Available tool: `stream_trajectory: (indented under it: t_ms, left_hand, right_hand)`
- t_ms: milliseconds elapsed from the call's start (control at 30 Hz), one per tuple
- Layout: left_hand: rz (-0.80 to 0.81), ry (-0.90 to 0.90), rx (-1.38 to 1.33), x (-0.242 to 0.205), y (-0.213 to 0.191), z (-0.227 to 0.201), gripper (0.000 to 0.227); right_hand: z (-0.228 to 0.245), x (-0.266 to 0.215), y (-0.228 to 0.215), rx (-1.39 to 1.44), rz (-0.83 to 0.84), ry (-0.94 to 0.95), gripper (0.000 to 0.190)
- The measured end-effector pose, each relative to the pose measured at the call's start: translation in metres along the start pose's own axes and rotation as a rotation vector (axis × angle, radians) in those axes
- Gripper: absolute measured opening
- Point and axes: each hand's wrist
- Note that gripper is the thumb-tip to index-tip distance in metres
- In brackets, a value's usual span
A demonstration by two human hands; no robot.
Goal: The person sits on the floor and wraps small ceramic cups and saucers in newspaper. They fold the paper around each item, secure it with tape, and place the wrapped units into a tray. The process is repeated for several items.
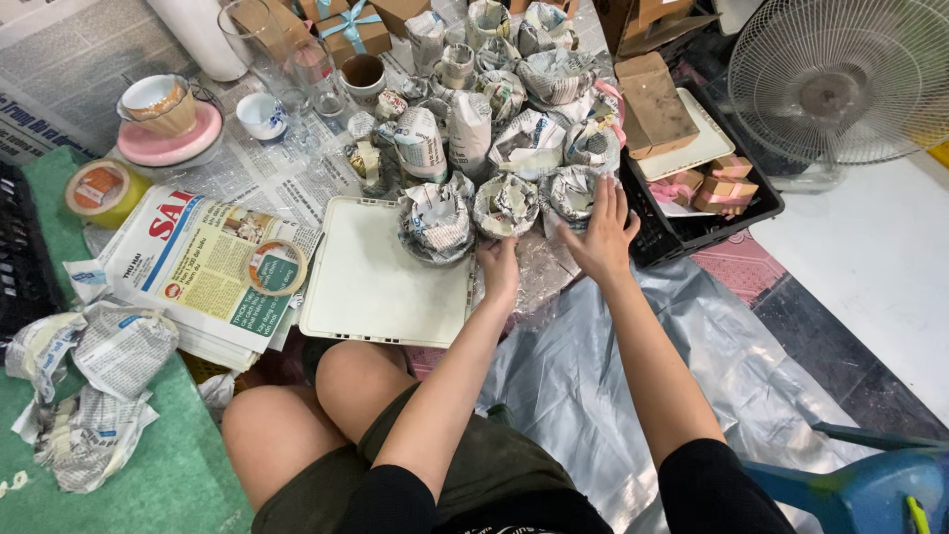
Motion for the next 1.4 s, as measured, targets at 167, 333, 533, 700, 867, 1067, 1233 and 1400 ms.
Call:
stream_trajectory:
  t_ms: [167, 333, 533, 700, 867, 1067, 1233, 1400]
  left_hand:
    - [-0.020, 0.013, 0.042, -0.002, -0.001, -0.001, 0.069]
    - [-0.046, 0.200, -0.128, 0.003, 0.011, 0.009, 0.064]
    - [0.023, 0.113, 0.065, 0.000, -0.003, 0.007, 0.065]
    - [-0.075, 0.275, 0.374, -0.027, -0.020, -0.018, 0.080]
    - [0.025, 0.750, 0.753, -0.068, -0.036, -0.066, 0.075]
    - [0.093, 0.688, 1.117, -0.075, -0.038, -0.102, 0.074]
    - [0.145, 0.716, 1.218, -0.070, -0.043, -0.104, 0.074]
    - [0.187, 0.682, 1.222, -0.072, -0.057, -0.110, 0.068]
  right_hand:
    - [-0.011, 0.003, 0.009, 0.130, 0.015, 0.001, 0.091]
    - [0.002, 0.021, 0.000, 0.182, 0.033, 0.046, 0.084]
    - [-0.005, 0.026, -0.018, 0.279, 0.062, 0.001, 0.084]
    - [-0.018, 0.026, -0.012, 0.518, 0.068, -0.001, 0.071]
    - [-0.006, 0.018, -0.016, 0.463, -0.083, -0.084, 0.060]
    - [0.022, 0.028, -0.022, 0.195, -0.052, -0.285, 0.068]
    - [0.041, 0.025, -0.006, -0.023, -0.038, -0.258, 0.064]
    - [0.048, 0.027, -0.025, -0.107, 0.016, -0.280, 0.062]
Point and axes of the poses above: each hand's wrist, its own x-axis towards the middle knuckle, its own y-axis out of the palm, z = x × y, and after that the axes turned 9 degrees about y, right-handed
